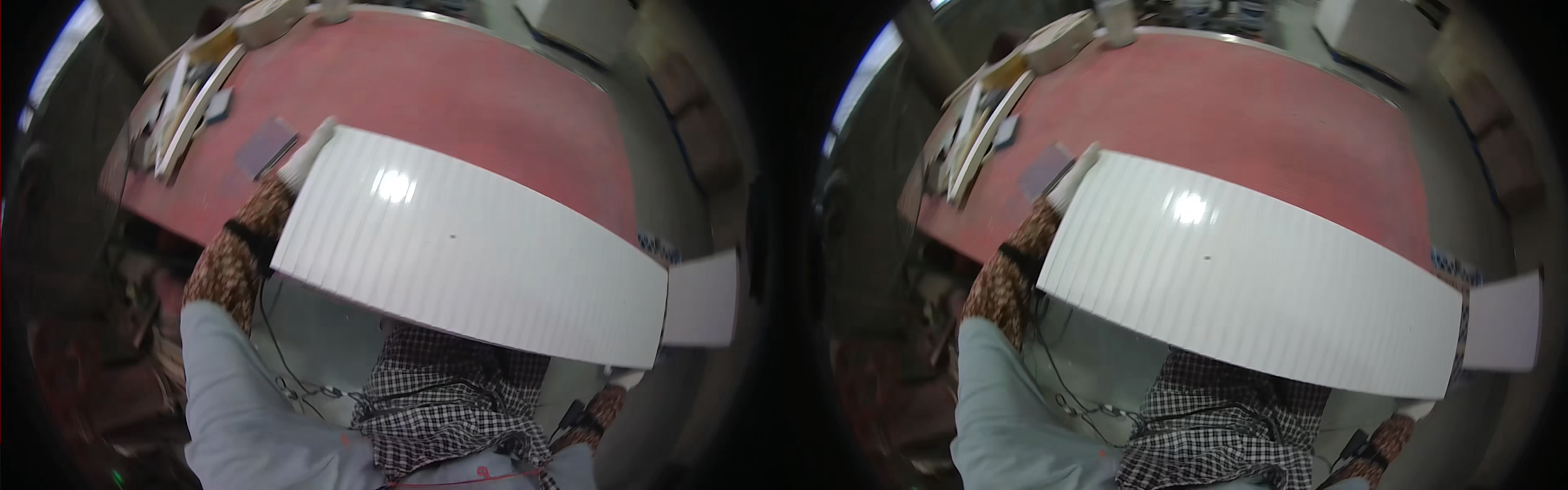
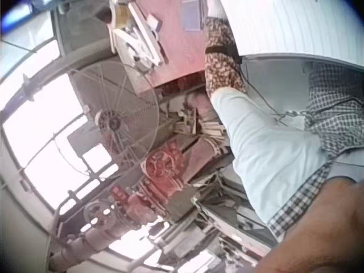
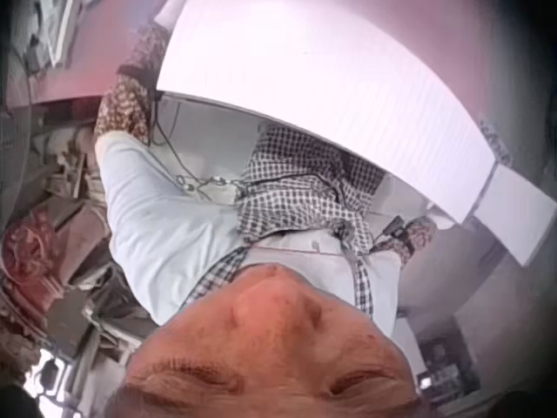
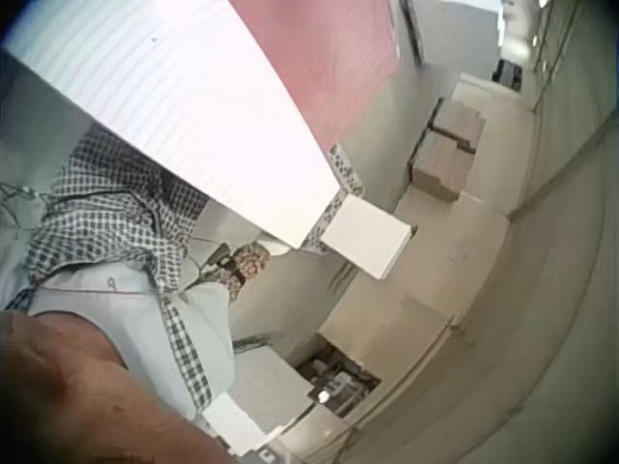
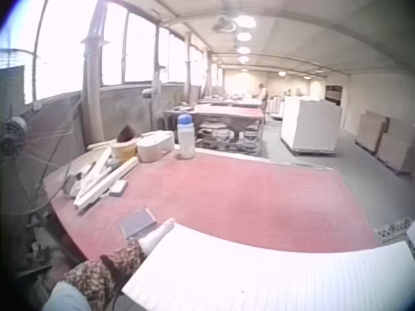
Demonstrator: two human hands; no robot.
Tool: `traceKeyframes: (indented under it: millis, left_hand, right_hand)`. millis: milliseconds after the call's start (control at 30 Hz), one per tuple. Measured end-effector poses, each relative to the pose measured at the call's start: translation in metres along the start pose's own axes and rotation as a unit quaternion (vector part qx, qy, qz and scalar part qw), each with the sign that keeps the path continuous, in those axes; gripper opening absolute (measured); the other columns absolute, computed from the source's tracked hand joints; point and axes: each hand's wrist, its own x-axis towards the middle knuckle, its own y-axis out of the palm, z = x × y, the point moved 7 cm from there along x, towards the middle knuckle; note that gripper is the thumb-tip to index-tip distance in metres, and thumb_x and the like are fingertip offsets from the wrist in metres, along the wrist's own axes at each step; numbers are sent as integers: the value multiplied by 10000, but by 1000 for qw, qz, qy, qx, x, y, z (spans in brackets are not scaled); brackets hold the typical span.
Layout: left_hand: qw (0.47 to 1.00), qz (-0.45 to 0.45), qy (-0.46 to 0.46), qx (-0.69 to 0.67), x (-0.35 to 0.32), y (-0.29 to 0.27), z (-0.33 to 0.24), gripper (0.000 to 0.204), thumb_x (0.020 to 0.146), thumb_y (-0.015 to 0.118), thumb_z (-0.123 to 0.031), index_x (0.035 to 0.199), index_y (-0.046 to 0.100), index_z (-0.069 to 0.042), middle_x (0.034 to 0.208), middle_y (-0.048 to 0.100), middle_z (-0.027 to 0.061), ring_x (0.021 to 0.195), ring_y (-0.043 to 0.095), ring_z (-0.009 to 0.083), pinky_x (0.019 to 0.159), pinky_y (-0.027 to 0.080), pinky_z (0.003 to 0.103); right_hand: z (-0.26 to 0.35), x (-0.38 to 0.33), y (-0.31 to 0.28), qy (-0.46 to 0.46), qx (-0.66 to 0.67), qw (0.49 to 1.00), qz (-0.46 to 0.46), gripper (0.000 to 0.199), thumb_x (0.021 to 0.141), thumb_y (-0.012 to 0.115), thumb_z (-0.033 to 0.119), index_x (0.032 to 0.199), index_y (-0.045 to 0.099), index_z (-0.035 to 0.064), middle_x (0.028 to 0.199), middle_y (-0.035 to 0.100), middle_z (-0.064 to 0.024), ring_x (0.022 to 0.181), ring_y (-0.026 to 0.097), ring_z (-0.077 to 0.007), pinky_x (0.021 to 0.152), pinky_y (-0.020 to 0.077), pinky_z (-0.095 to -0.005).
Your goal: The person is using a small sanding block to sand the surface and edges of a white slatted furniture panel on a workshop table.
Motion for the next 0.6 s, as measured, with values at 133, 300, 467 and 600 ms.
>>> traceKeyframes:
  millis: [133, 300, 467, 600]
  left_hand:
    - [1000, 10, -3, 7, 50, -26, 32, 593, 1058, 491, -594, 1181, 697, -52, 1131, 738, 103, 992, 707, 183, 891, 580, 369]
    - [912, -40, 64, 404, 35, -60, 24, 945, 1015, 222, -786, 1384, 591, 2, 1447, 575, 199, 1361, 529, 292, 1184, 366, 449]
    - [869, -42, 59, 489, 15, -11, 7, 1086, 959, 99, -853, 1436, 555, 9, 1517, 494, 249, 1455, 420, 374, 1233, 254, 548]
    - [908, -70, 26, 412, 14, -22, 13, 948, 1013, 197, -790, 1400, 590, -19, 1408, 604, 204, 1326, 566, 287, 1165, 400, 473]
  right_hand:
    - [-81, -11, -1, -351, 599, 720, -8, 504, 975, 667, 312, 1408, 530, 95, 1376, 588, -165, 1260, 577, -230, 1060, 495, -408]
    - [-37, 19, 4, -170, 555, 813, 40, 517, 1003, 628, 331, 1442, 495, 92, 1427, 546, -160, 1302, 548, -231, 1081, 481, -405]
    - [-53, 11, 35, -122, 590, 797, 41, 532, 1031, 588, 349, 1477, 460, 90, 1479, 504, -155, 1344, 518, -232, 1102, 467, -403]
    - [-79, 19, 49, -205, 564, 799, -49, 544, 1053, 557, 364, 1505, 432, 87, 1520, 470, -152, 1377, 495, -232, 1119, 456, -401]
